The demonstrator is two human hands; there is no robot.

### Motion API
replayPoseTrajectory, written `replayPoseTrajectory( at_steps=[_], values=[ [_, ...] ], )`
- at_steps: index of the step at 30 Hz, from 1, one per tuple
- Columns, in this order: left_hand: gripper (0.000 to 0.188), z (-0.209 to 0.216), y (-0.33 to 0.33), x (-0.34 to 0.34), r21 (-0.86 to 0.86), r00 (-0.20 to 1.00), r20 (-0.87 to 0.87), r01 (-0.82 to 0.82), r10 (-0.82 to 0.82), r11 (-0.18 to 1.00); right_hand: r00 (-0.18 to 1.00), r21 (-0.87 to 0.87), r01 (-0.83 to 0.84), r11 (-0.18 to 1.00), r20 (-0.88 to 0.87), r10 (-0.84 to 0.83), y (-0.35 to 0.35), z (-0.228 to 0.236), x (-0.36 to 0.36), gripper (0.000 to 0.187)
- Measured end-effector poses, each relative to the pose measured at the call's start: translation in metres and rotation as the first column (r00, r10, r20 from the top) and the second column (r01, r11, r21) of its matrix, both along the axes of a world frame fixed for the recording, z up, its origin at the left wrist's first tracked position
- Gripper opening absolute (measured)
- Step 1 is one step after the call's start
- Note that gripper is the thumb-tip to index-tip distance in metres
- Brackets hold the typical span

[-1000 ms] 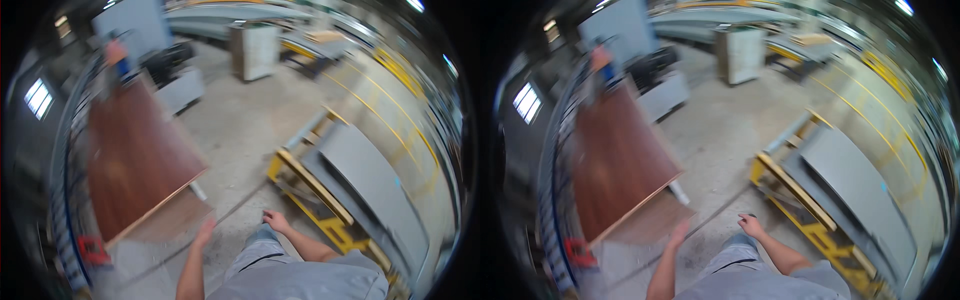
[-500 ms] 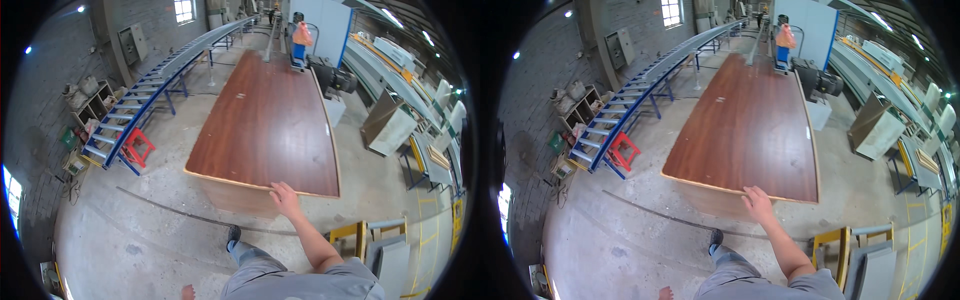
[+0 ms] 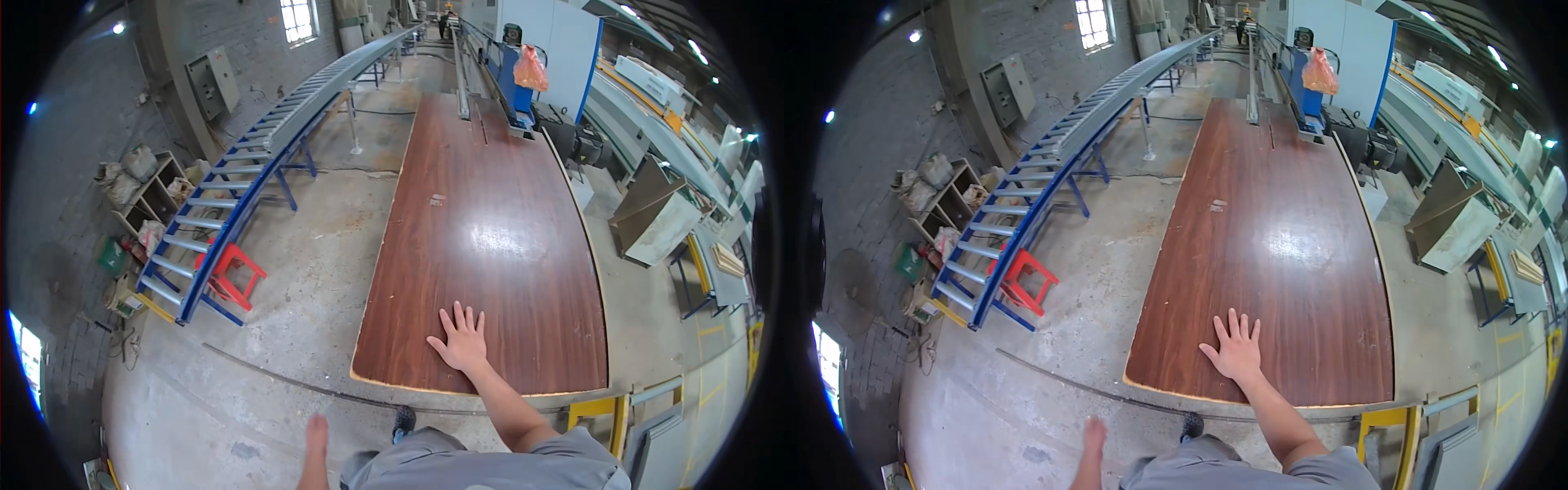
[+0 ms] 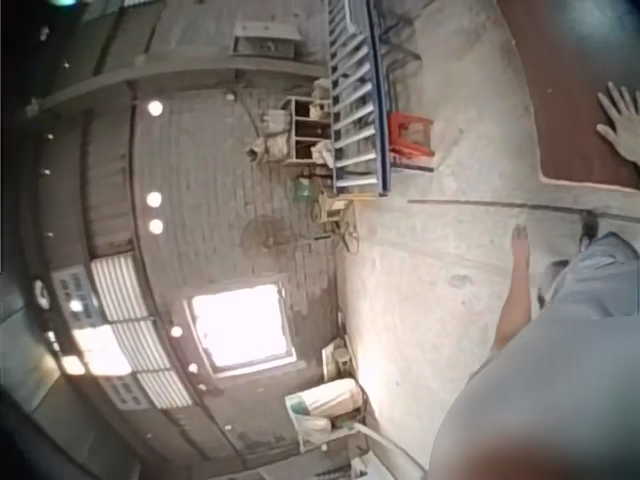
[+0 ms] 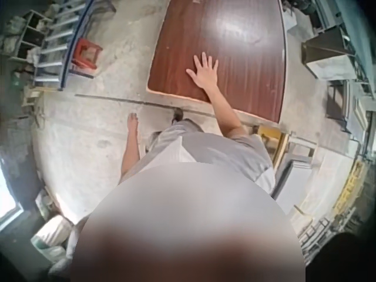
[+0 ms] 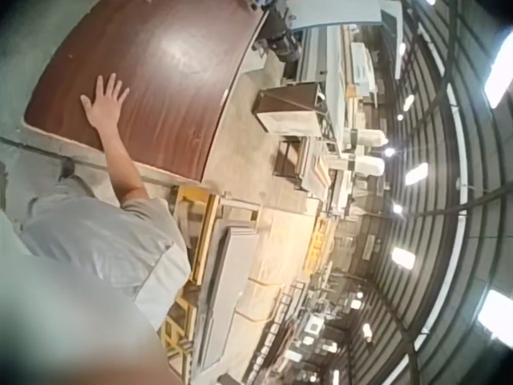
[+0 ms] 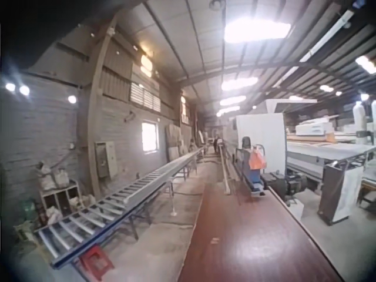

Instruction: Moving wood panels from a work table onto a mobile storage rack.

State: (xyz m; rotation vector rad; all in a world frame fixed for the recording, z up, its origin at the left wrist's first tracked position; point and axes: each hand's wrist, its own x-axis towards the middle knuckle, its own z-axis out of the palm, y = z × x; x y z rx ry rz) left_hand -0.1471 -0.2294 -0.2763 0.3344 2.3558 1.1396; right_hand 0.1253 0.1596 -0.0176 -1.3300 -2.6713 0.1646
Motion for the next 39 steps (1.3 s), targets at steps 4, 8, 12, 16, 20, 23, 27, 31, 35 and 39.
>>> replayPoseTrajectory(
  at_steps=[4, 8, 12, 16, 20, 23, 27, 31, 35, 39],
  values=[
    [0.052, 0.13, 0.182, -0.031, 0.298, 0.989, -0.002, 0.144, -0.15, 0.944, 0.99, 0.034, 0.141, 0.989, -0.021, -0.141, 0.015, -0.007, 0.016, 0.074],
    [0.055, 0.217, 0.3, -0.033, 0.038, 0.696, -0.526, 0.593, -0.489, 0.804, 0.972, 0.026, 0.232, 0.972, -0.041, -0.231, 0.018, -0.001, 0.01, 0.069],
    [0.057, 0.251, 0.386, -0.007, -0.069, 0.339, -0.575, 0.887, -0.744, 0.457, 0.952, 0.022, 0.301, 0.953, -0.065, -0.299, 0.02, 0.0, 0.009, 0.065],
    [0.057, 0.247, 0.449, 0.012, -0.234, -0.162, -0.593, 0.972, -0.789, -0.023, 0.893, 0.009, 0.438, 0.899, -0.125, -0.433, 0.013, -0.003, 0.001, 0.062],
    [0.065, 0.249, 0.493, 0.008, -0.388, -0.415, -0.563, 0.896, -0.714, -0.215, 0.708, 0.043, 0.705, 0.707, -0.094, -0.7, -0.014, -0.014, -0.034, 0.058],
    [0.067, 0.247, 0.515, 0.008, -0.436, -0.474, -0.617, 0.87, -0.628, -0.228, 0.594, 0.056, 0.804, 0.592, -0.11, -0.797, -0.046, -0.011, -0.068, 0.057],
    [0.065, 0.247, 0.542, 0.019, -0.466, -0.511, -0.622, 0.85, -0.593, -0.244, 0.472, 0.066, 0.882, 0.467, -0.127, -0.873, -0.079, -0.01, -0.106, 0.057],
    [0.063, 0.245, 0.556, 0.025, -0.471, -0.484, -0.612, 0.858, -0.625, -0.203, 0.36, 0.056, 0.933, 0.356, -0.148, -0.921, -0.1, -0.013, -0.146, 0.057],
    [0.061, 0.246, 0.556, 0.025, -0.504, -0.503, -0.606, 0.842, -0.616, -0.192, 0.298, 0.074, 0.955, 0.289, -0.186, -0.936, -0.105, -0.016, -0.165, 0.057],
    [0.061, 0.242, 0.558, 0.024, -0.496, -0.508, -0.612, 0.843, -0.606, -0.205, 0.28, 0.08, 0.96, 0.27, -0.178, -0.943, -0.106, -0.015, -0.165, 0.057]
  ],
)
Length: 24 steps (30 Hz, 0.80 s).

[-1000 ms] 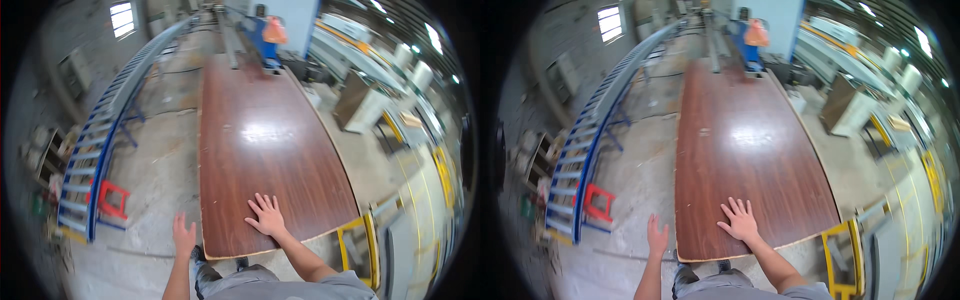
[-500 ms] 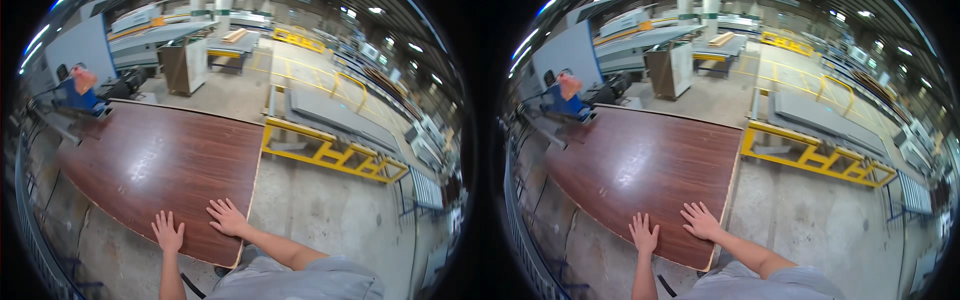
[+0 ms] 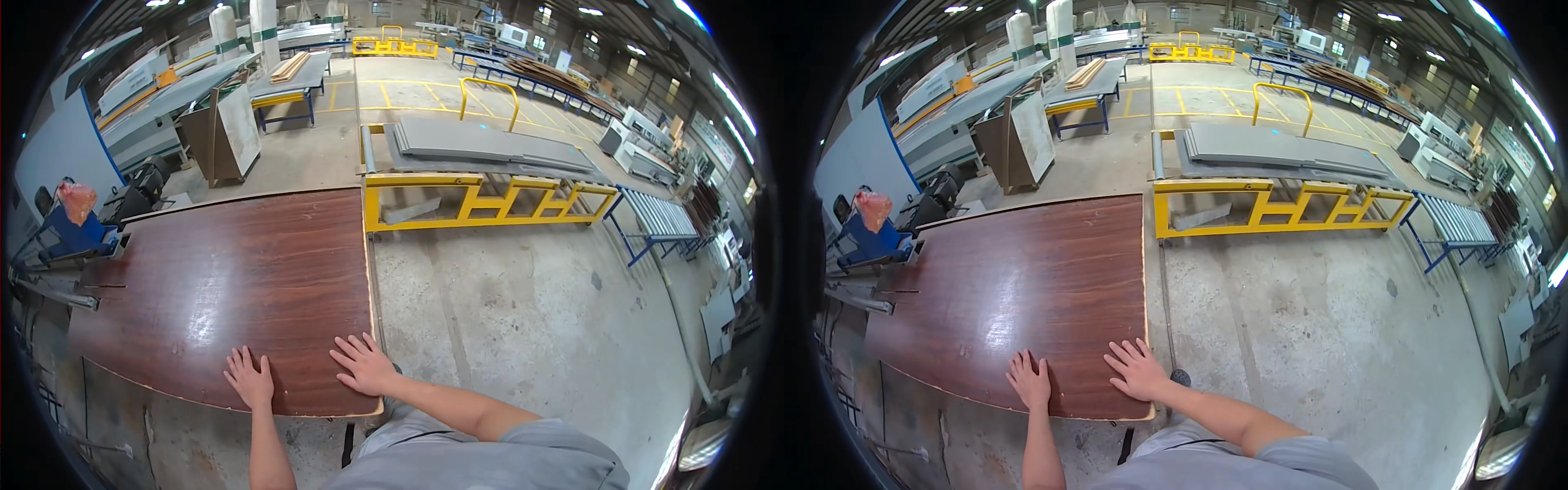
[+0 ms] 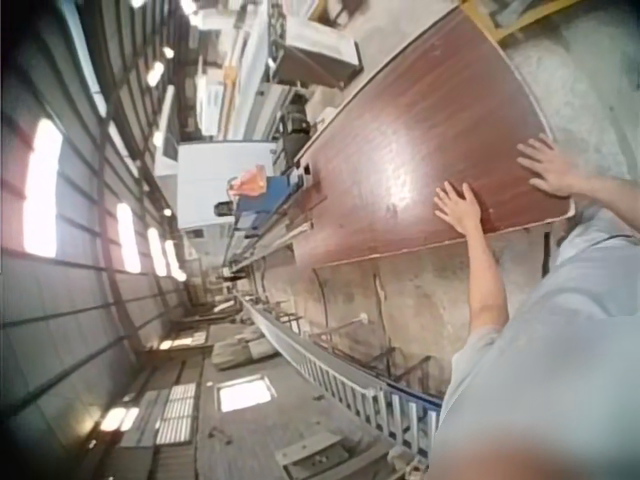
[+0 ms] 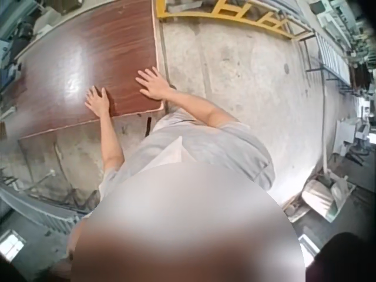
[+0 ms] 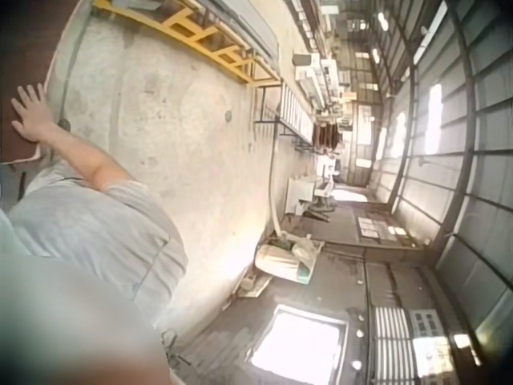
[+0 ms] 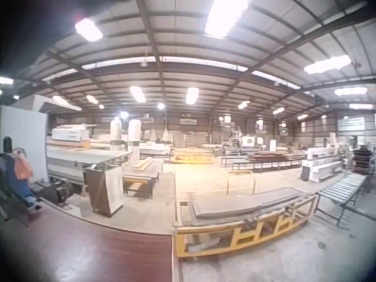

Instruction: Moving wood panels from a work table onto a mobile storage rack.

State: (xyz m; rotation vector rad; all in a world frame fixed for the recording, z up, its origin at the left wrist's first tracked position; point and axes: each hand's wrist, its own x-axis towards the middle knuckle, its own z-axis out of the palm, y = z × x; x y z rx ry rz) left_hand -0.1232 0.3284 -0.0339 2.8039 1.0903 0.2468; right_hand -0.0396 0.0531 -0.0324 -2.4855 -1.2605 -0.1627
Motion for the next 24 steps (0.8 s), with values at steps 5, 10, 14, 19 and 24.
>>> replayPoseTrajectory(
  at_steps=[5, 10, 14, 19, 24],
  values=[
    [0.059, -0.0049, 0.0009, -0.0001, -0.005, 1.0, 0.022, 0.007, -0.006, 1.0, 1.0, -0.008, 0.003, 1.0, -0.001, -0.003, -0.0012, 0.0034, -0.0004, 0.059],
    [0.058, -0.0052, 0.0028, -0.0024, -0.002, 1.0, 0.012, -0.007, 0.007, 1.0, 1.0, -0.053, 0.007, 0.999, -0.03, -0.008, 0.0013, 0.0036, -0.0032, 0.059],
    [0.058, -0.0027, 0.0006, -0.0016, 0.008, 1.0, 0.008, -0.003, 0.003, 1.0, 1.0, -0.056, 0.008, 0.998, -0.02, -0.01, -0.0008, 0.002, -0.0036, 0.059],
    [0.058, -0.0031, 0.0001, -0.0019, 0.013, 1.0, -0.005, -0.008, 0.008, 1.0, 1.0, 0.014, 0.013, 1.0, 0.008, -0.013, 0.0005, -0.0029, -0.0033, 0.058],
    [0.057, -0.0051, -0.0001, -0.0011, 0.014, 1.0, 0.011, -0.014, 0.014, 1.0, 1.0, 0.036, 0.01, 0.999, -0.025, -0.009, -0.003, -0.0013, -0.0006, 0.058]
  ],
)
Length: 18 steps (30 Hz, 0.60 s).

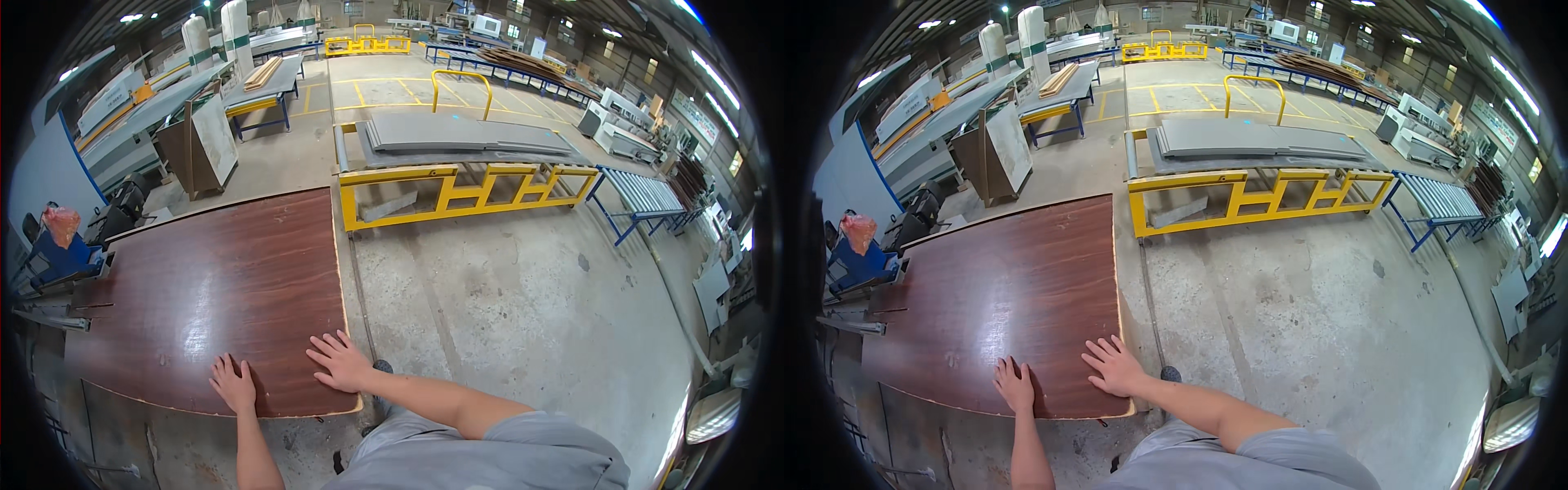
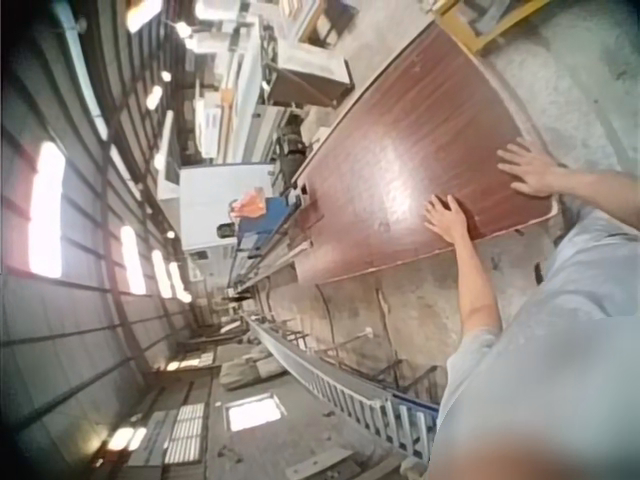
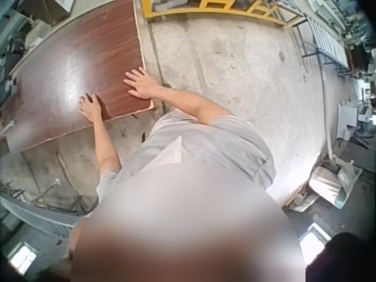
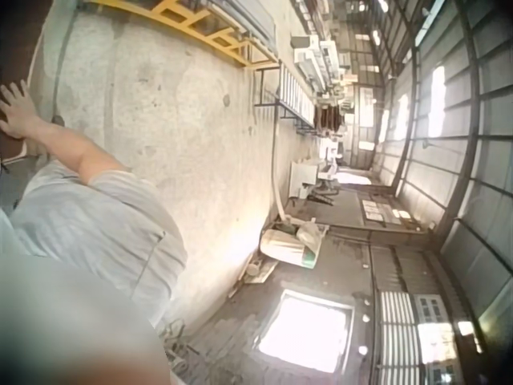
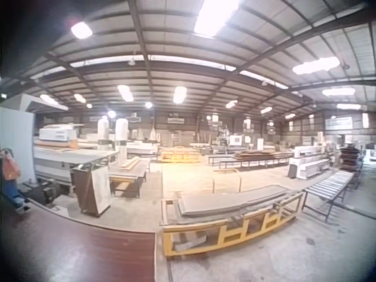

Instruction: Moving wood panels from a work table onto a mobile storage rack.

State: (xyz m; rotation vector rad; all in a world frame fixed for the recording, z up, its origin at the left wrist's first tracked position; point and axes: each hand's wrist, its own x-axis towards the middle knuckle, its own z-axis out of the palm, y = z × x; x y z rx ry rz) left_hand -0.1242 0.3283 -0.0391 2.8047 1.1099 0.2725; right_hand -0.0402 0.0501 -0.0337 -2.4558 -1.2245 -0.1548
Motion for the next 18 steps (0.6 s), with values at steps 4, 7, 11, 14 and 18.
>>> replayPoseTrajectory(
  at_steps=[4, 7, 11, 14, 18],
  values=[
    [0.057, -0.002, -0.001, 0.0007, -0.005, 1.0, 0.015, 0.024, -0.024, 1.0, 0.999, -0.002, -0.004, 1.0, -0.035, 0.004, -0.003, 0.0014, 0.0027, 0.058],
    [0.056, -0.0028, 0.0008, -0.0005, -0.003, 1.0, 0.009, 0.004, -0.004, 1.0, 0.999, -0.003, -0.005, 1.0, -0.036, 0.005, -0.0007, -0.0013, 0.004, 0.058],
    [0.054, 0.0036, -0.0053, 0.0001, -0.015, 1.0, 0.018, 0.001, -0.001, 1.0, 0.999, 0.01, -0.019, 1.0, -0.033, 0.019, -0.0036, -0.0034, 0.0041, 0.057],
    [0.054, 0.0016, -0.005, -0.0021, -0.012, 1.0, 0.031, 0.004, -0.004, 1.0, 1.0, -0.003, -0.014, 1.0, -0.024, 0.014, -0.0038, -0.0046, 0.0028, 0.058],
    [0.055, -0.0021, -0.0027, -0.0045, -0.012, 0.999, 0.033, -0.007, 0.007, 1.0, 0.999, -0.017, -0.028, 0.999, -0.039, 0.027, -0.0033, -0.0039, 0.0018, 0.058]
  ],
)
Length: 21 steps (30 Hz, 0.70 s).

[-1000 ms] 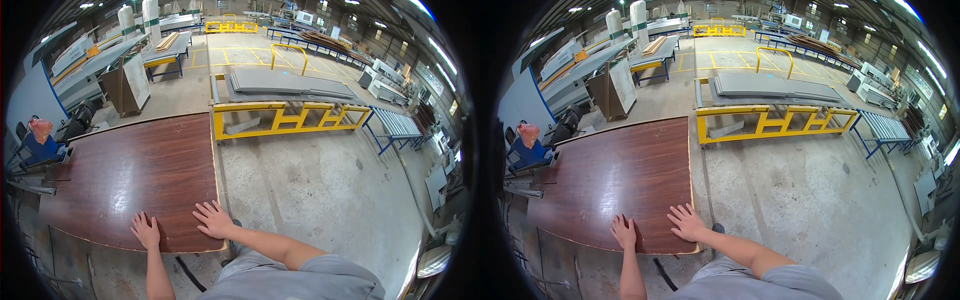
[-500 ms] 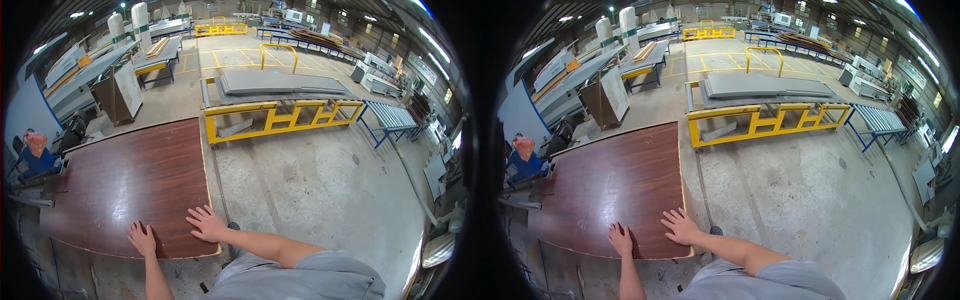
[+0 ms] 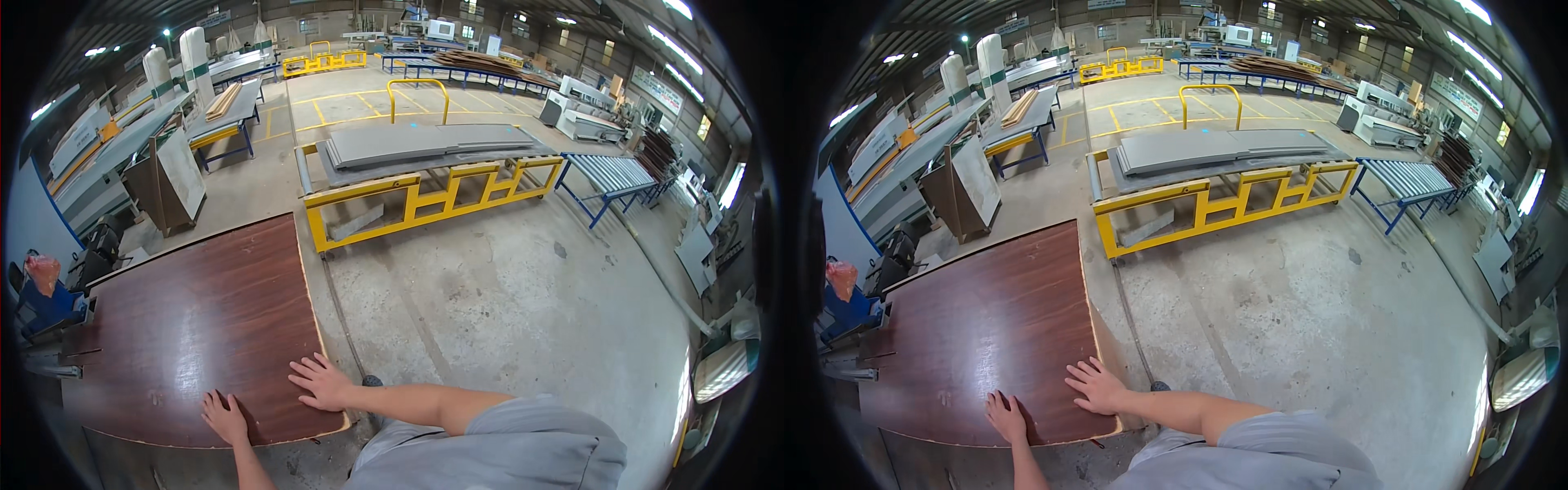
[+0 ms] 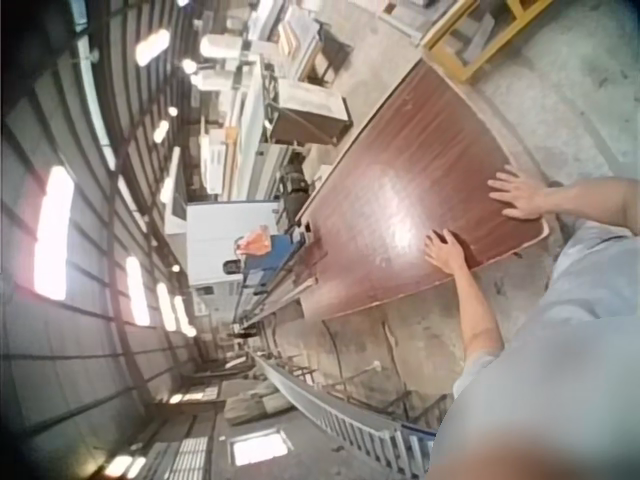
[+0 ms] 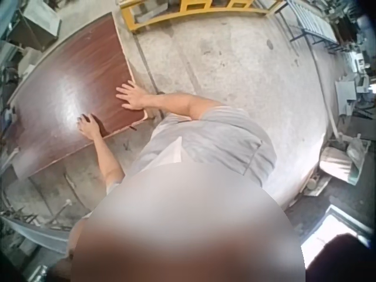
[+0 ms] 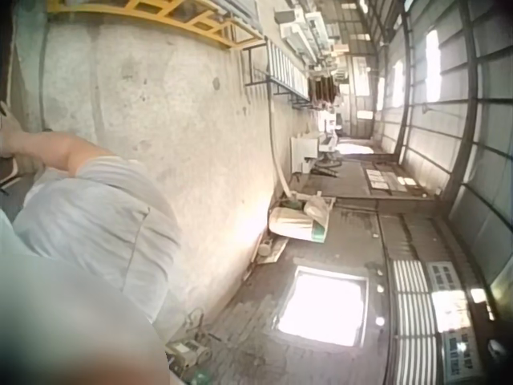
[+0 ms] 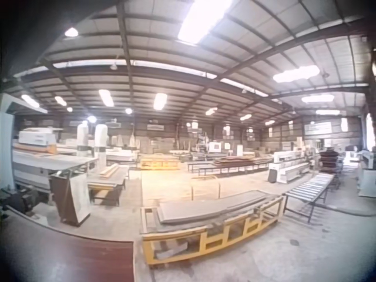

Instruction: Moving wood panels from a work table onto a mobile storage rack.

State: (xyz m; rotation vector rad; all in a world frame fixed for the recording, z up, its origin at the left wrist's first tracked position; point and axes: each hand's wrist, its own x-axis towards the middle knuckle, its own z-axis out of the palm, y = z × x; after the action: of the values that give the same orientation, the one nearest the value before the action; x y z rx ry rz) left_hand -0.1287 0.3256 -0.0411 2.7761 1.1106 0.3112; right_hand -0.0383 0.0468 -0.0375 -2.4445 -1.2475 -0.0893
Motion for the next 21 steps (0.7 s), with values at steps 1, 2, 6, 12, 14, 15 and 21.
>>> replayPoseTrajectory(
  at_steps=[1, 2, 6, 12, 14, 15, 21],
  values=[
    [0.055, -0.0003, 0.0006, 0.0, 0.0, 1.0, 0.001, -0.004, 0.004, 1.0, 1.0, -0.001, -0.004, 1.0, -0.005, 0.004, 0.0002, 0.0002, -0.0003, 0.058],
    [0.055, 0.0001, 0.0003, 0.0, 0.002, 1.0, 0.0, -0.002, 0.002, 1.0, 1.0, 0.001, -0.001, 1.0, -0.006, 0.001, -0.0001, 0.0005, -0.0006, 0.058],
    [0.055, 0.001, -0.0009, 0.001, -0.004, 1.0, -0.002, -0.001, 0.001, 1.0, 1.0, 0.002, -0.003, 1.0, 0.005, 0.003, -0.0011, 0.0, -0.0001, 0.058],
    [0.055, 0.0056, -0.0042, 0.0024, -0.01, 1.0, -0.009, 0.001, -0.001, 1.0, 1.0, 0.024, -0.001, 1.0, 0.006, 0.0, -0.0014, -0.0036, 0.0016, 0.058],
    [0.055, 0.0035, -0.0022, 0.0021, -0.005, 1.0, -0.009, -0.002, 0.002, 1.0, 1.0, 0.03, -0.004, 1.0, 0.009, 0.004, -0.0009, -0.004, 0.0013, 0.058],
    [0.055, 0.0015, -0.0004, 0.0019, -0.001, 1.0, -0.005, -0.002, 0.002, 1.0, 1.0, 0.034, -0.005, 0.999, 0.006, 0.005, -0.0006, -0.0039, 0.0012, 0.058],
    [0.054, -0.0033, 0.0013, 0.0019, 0.006, 1.0, 0.014, -0.001, 0.001, 1.0, 1.0, 0.036, -0.005, 0.999, 0.0, 0.005, -0.0014, -0.0021, 0.0009, 0.057]
  ],
)
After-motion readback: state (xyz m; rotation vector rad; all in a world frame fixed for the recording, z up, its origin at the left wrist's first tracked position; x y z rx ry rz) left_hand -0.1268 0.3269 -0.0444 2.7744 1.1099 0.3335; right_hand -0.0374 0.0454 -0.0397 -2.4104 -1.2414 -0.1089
